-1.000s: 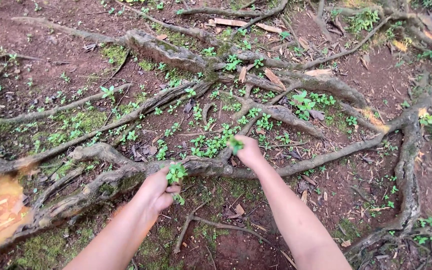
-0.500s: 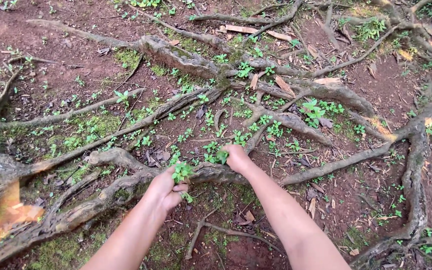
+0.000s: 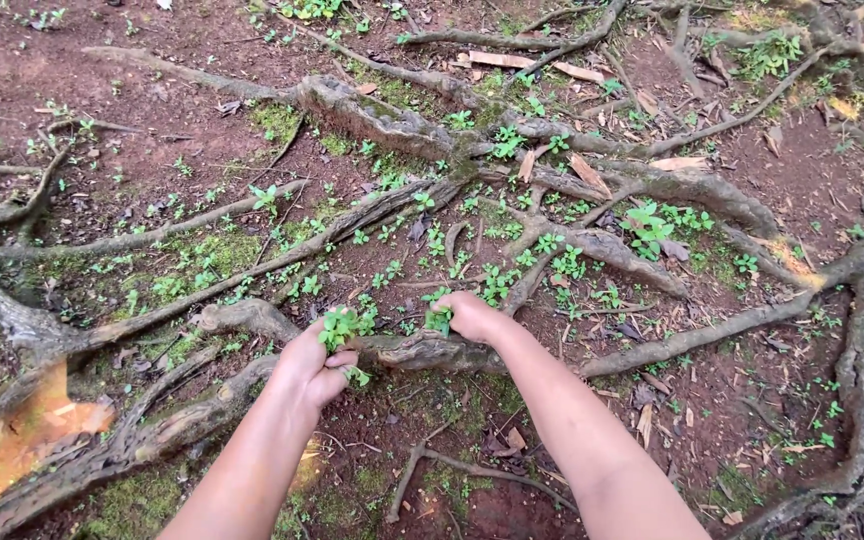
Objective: Picking small green plants from the ground between tree roots.
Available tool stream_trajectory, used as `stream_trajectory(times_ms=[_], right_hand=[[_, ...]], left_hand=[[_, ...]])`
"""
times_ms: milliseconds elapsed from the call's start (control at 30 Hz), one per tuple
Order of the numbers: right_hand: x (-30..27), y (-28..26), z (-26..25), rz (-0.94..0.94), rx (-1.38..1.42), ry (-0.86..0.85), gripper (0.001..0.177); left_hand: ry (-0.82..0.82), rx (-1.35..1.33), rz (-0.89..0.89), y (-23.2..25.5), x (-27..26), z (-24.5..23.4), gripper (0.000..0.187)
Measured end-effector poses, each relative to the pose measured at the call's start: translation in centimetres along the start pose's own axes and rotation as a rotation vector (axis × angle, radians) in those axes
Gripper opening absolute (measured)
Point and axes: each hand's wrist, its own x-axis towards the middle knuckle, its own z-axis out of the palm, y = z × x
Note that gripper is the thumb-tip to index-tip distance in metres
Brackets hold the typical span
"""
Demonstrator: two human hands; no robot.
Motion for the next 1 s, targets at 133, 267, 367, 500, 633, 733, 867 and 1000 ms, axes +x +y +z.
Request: stream_trajectory(times_ms=[133,267,367,500,633,733,867,1000], right_hand=[[-2.6,-3.7,-1.4,0.099,0.242,-0.001,0.035],[-3.8,-5.6,-3.9,0.236,0.885,0.145,0.035],[-3.1,-4.8,-4.8,0.26,0.963,0.251,0.028],[-2.3,-6.4,-4.9,0.209,0.329,0.172,0.02],[-1.1,-4.9,-1.9,0.09,0.138,0.132,0.027],[-0.6,-4.0,-0.9,0.12,0.047,0.275,0.022],[0.0,-2.5,-0.1,0.271,0.337,0.337,0.026],[-0.4,-3.6,0.1,0.147,0.178,0.379,0.03]], left_hand=[[0.001,0.011,0.018,0.6,0.2,-0.5,0.026],[-0.016,-0.004,0.036,1.3,0.4,-0.8,0.024],[0.003,-0.018,0.039,1.5,0.4,-1.0,0.021],[0.045,-0.017,0.049,1.6,0.2,-0.4,0.022],[0.046,-0.007,0.046,1.3,0.1,-0.3,0.022],[0.03,0.011,0.026,1.1,-0.1,-0.3,0.026],[0.066,0.02,0.017,1.4,-0.8,0.5,0.029],[0.115,0.001,0.015,1.3,-0.4,0.1,0.025]])
